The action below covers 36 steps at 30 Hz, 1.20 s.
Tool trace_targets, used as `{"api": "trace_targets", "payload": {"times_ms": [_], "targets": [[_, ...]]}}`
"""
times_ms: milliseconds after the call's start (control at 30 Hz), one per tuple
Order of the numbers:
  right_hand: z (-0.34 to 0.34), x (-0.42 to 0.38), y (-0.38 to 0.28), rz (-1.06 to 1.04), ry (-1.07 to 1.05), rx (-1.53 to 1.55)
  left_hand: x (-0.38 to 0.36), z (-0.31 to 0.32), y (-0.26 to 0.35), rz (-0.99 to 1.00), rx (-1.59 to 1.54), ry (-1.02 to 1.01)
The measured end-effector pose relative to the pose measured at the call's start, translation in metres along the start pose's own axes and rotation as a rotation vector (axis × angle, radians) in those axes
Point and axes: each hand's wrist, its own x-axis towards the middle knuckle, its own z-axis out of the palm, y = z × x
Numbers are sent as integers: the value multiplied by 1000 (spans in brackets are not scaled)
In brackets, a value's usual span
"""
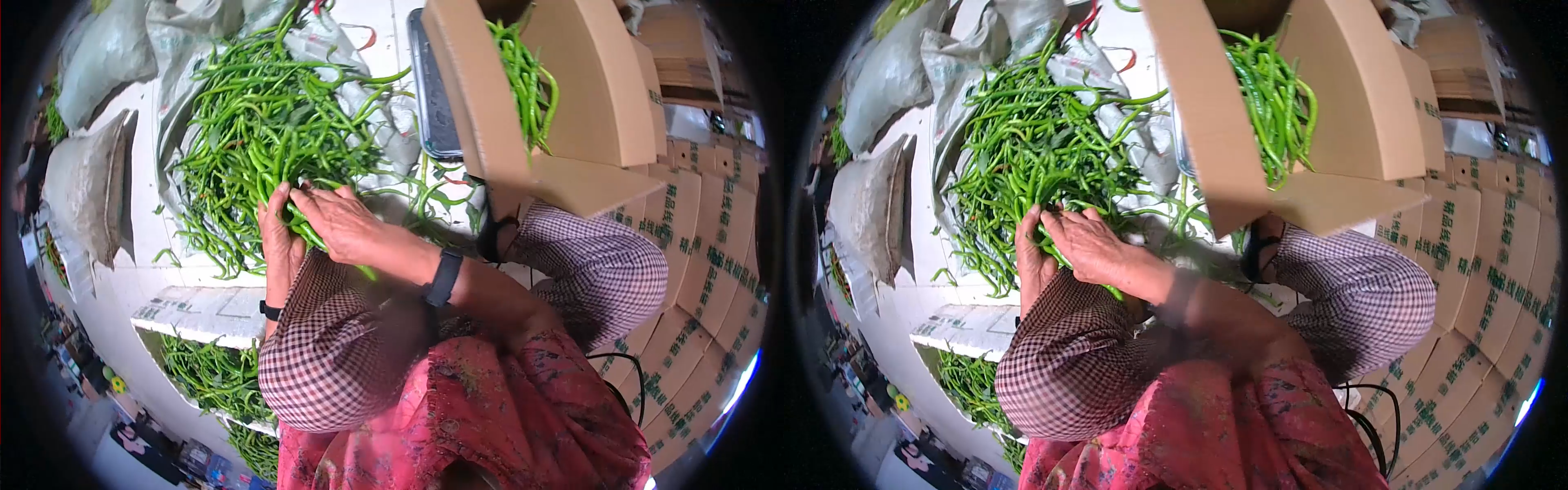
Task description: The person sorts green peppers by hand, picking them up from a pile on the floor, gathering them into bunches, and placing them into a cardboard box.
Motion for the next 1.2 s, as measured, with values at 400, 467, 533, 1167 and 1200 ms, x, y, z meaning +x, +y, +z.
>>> {"api": "trace_targets", "payload": {"times_ms": [400,467,533,1167,1200], "targets": [[-234,-190,-79,-382,-314,696,10,-23,78,83,-165,-259],[-263,-233,-67,-328,-228,604,3,-21,80,242,119,-152],[-297,-247,-33,72,286,790,-9,-8,66,390,380,-98],[-428,-362,67,477,438,412,27,-21,148,1034,609,254],[-417,-388,65,608,443,492,16,-12,157,997,602,247]]}}
